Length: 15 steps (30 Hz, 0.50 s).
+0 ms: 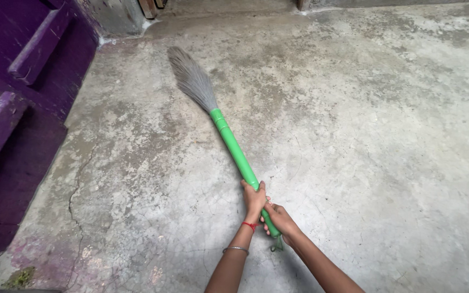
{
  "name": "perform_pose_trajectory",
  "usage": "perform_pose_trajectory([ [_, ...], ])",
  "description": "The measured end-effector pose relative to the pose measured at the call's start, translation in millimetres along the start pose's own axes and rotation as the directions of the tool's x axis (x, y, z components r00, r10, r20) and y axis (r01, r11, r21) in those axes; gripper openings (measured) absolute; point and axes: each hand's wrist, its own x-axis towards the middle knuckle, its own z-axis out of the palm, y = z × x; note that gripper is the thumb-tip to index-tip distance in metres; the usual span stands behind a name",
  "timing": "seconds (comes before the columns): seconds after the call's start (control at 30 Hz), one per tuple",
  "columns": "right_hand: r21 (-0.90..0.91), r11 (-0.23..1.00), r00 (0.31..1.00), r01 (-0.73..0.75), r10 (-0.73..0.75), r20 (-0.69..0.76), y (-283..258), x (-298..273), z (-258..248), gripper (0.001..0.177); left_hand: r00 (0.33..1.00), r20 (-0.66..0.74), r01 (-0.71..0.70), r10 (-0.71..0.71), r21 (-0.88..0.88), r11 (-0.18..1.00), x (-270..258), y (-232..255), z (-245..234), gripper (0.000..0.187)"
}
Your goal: The person sweeps a concrete floor using a green-handled broom, moving the tool back and forth to gather dust.
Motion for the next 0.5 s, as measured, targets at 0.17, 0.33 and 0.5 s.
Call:
perform_pose_trajectory([
  [0.17, 0.200, 0.979, 0.997, 0.033, -0.018, -0.076, -0.1, 5.6, 6.9, 0.042, 0.987, 0.151, -0.075, 0.047, 0.189, 0.979, 24.7, -3.6, 7.9, 0.055],
  [0.33, 0.347, 0.933, 0.972, 0.094, -0.011, -0.233, 22.5, 5.1, 22.7, 0.047, 0.961, 0.277, -0.080, -0.016, 0.332, 0.940, 24.1, -6.6, 27.0, 0.063],
  [0.5, 0.297, 0.926, 0.885, 0.234, -0.076, -0.460, 38.9, -17.4, 24.1, 0.041, 0.905, 0.425, -0.072, -0.020, 0.199, 0.977, -19.9, -1.8, 42.1, 0.052],
])
